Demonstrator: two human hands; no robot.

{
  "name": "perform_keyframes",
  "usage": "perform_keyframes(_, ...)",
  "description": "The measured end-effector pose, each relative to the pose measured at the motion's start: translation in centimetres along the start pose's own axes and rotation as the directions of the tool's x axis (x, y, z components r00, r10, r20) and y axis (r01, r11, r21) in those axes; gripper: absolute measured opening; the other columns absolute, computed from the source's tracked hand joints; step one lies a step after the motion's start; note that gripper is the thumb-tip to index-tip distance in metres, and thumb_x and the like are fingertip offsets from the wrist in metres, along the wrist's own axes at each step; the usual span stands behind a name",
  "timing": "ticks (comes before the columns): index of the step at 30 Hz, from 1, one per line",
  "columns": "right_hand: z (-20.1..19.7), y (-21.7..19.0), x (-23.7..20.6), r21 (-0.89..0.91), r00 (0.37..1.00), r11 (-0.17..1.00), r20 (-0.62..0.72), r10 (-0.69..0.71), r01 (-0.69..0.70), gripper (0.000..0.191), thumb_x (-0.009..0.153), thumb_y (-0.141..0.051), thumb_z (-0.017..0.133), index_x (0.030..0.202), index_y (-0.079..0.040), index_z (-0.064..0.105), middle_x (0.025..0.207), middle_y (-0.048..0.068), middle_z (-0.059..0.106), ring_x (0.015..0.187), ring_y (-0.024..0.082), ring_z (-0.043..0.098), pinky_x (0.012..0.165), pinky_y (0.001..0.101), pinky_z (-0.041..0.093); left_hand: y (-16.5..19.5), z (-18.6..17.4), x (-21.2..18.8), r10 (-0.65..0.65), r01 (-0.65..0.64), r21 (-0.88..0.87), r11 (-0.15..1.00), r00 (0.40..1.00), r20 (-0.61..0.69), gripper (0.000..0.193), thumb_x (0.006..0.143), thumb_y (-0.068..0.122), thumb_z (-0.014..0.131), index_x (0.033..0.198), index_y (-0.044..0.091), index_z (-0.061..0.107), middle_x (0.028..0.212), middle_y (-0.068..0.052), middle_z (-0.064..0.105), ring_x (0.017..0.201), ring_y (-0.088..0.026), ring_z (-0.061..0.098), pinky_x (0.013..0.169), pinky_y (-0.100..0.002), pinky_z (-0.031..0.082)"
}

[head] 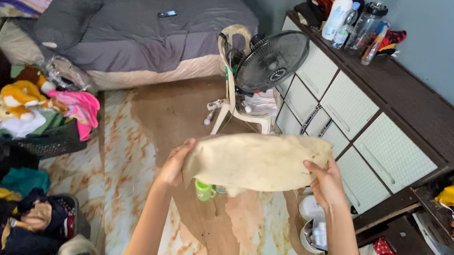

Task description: The person wipes the top of a long dresser shelf with a beige cloth, moving their hand along its length. They then kneel on the floor and sort small personal items, placing them into plastic pouches and containers beside a cabinet.

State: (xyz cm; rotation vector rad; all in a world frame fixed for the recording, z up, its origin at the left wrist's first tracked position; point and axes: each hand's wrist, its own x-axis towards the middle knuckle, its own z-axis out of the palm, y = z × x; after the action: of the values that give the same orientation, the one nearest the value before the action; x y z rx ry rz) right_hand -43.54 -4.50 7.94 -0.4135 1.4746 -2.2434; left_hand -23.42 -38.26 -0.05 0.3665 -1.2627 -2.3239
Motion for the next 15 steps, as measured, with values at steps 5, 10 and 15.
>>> perform_keyframes(5,-1.5,2.1,2.0,-0.009,0.991,0.996,-0.100,-0.087,0.086,0.027,0.089,-0.003,0.071,0.116,0.003,0.070,0.104,0.009,0.077,0.088,0.014,0.073,0.078,0.0263,0.059,0.4,0.2,2.3,-0.103,0.103,-0.007,0.995,0.981,-0.165,0.051,0.099,0.046,0.058,0.113,-0.002,0.070,0.105,-0.012,0.077,0.091,-0.018,0.074,0.085,-0.035,0.060)
perform_keyframes(10,-3.4,1.6,3.4,-0.306,0.949,0.951,-0.291,-0.125,0.032,0.019,0.096,-0.023,0.076,0.097,-0.005,0.072,0.076,-0.003,0.063,0.053,0.003,0.039,0.043,0.0244,0.024,-1.0,1.2,5.0,-0.077,0.067,-0.168,0.984,0.995,-0.057,0.039,0.089,0.033,0.071,0.113,0.002,0.066,0.108,-0.012,0.073,0.097,-0.024,0.071,0.088,-0.042,0.059)
perform_keyframes(15,-6.3,0.9,4.8,-0.374,0.916,0.926,-0.352,-0.194,0.053,0.019,0.093,-0.028,0.075,0.090,-0.009,0.072,0.068,-0.008,0.059,0.050,0.002,0.036,0.044,0.0240,0.022,-3.7,2.9,8.7,-0.014,0.037,-0.269,0.963,0.996,0.086,0.044,0.084,0.024,0.076,0.120,0.005,0.058,0.113,-0.012,0.069,0.107,-0.027,0.068,0.095,-0.046,0.057)
